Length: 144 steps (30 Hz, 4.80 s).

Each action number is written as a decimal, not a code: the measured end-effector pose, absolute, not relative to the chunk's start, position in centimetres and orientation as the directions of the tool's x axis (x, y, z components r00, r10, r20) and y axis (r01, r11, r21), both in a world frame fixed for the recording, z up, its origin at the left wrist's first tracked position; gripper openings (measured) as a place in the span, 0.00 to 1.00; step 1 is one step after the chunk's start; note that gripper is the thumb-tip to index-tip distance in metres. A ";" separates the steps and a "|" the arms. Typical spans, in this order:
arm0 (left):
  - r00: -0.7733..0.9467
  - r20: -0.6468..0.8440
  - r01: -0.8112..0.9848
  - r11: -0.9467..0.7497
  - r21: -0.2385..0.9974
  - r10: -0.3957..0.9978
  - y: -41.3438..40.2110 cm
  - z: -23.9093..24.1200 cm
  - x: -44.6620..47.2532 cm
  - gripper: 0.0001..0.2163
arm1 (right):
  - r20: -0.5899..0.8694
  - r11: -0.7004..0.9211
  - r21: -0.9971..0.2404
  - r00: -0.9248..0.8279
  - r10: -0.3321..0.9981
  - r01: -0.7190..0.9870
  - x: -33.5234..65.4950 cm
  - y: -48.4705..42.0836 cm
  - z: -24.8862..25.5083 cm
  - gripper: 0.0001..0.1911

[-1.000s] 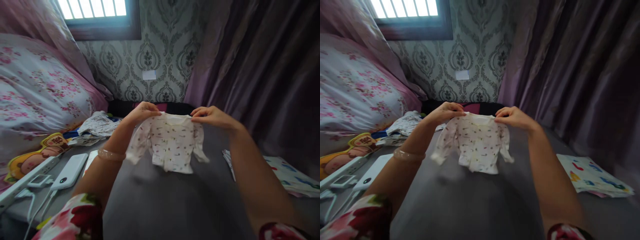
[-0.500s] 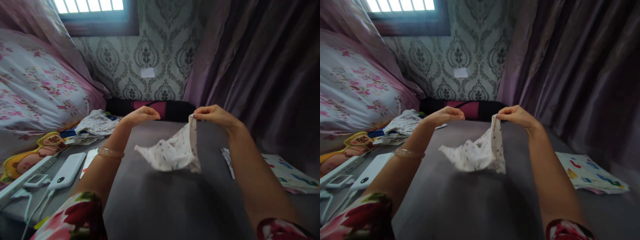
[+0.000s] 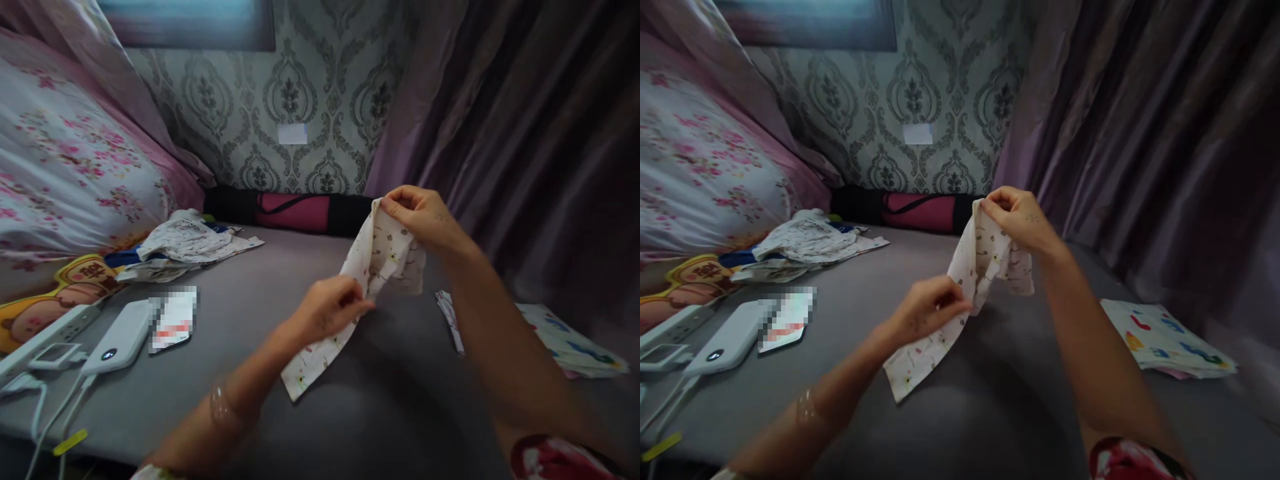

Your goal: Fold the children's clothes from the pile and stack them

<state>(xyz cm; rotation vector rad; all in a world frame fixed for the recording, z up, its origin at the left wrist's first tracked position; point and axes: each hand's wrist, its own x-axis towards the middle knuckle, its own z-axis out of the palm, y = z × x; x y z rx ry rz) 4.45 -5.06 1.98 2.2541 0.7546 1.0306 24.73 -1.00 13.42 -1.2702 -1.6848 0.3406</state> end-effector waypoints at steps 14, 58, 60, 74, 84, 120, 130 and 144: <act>0.266 0.728 0.485 -0.740 0.466 0.632 -3.7 -2.2 6.4 0.17 | 0.506 0.353 -0.699 0.081 0.859 0.622 22.5 -6.1 19.6 0.09; 0.156 0.532 0.245 -0.554 0.796 0.832 7.2 10.7 -3.0 0.13 | 0.683 0.470 -0.566 0.066 0.727 0.677 27.4 2.2 11.8 0.18; 0.028 0.623 0.336 -0.594 0.731 0.782 6.5 10.0 -2.2 0.11 | 0.766 0.456 -0.462 0.083 0.637 0.761 26.2 1.5 11.3 0.16; 0.325 0.765 0.683 -0.697 0.218 0.557 -2.1 14.2 -7.6 0.12 | 0.542 0.324 -0.481 -0.015 0.840 0.815 26.6 -8.4 14.0 0.16; 0.569 0.098 0.756 -0.566 0.330 0.817 9.3 -4.3 -4.2 0.16 | 0.031 0.175 -0.431 -0.179 0.983 0.885 28.3 2.6 -4.6 0.14; 0.408 0.149 0.866 -0.433 0.249 0.901 20.4 -10.7 0.3 0.14 | 0.013 0.020 -0.222 -0.018 1.000 0.975 24.8 13.7 -10.0 0.19; 0.497 0.165 0.861 -0.507 0.025 0.852 20.4 -11.2 -0.3 0.17 | 0.030 0.090 -0.334 -0.085 0.996 0.938 25.9 14.5 -9.8 0.17; 0.783 0.299 0.449 -0.829 0.333 0.545 15.9 -11.1 11.2 0.12 | -0.214 -0.328 -0.347 0.266 0.940 0.879 39.0 1.1 -8.4 0.13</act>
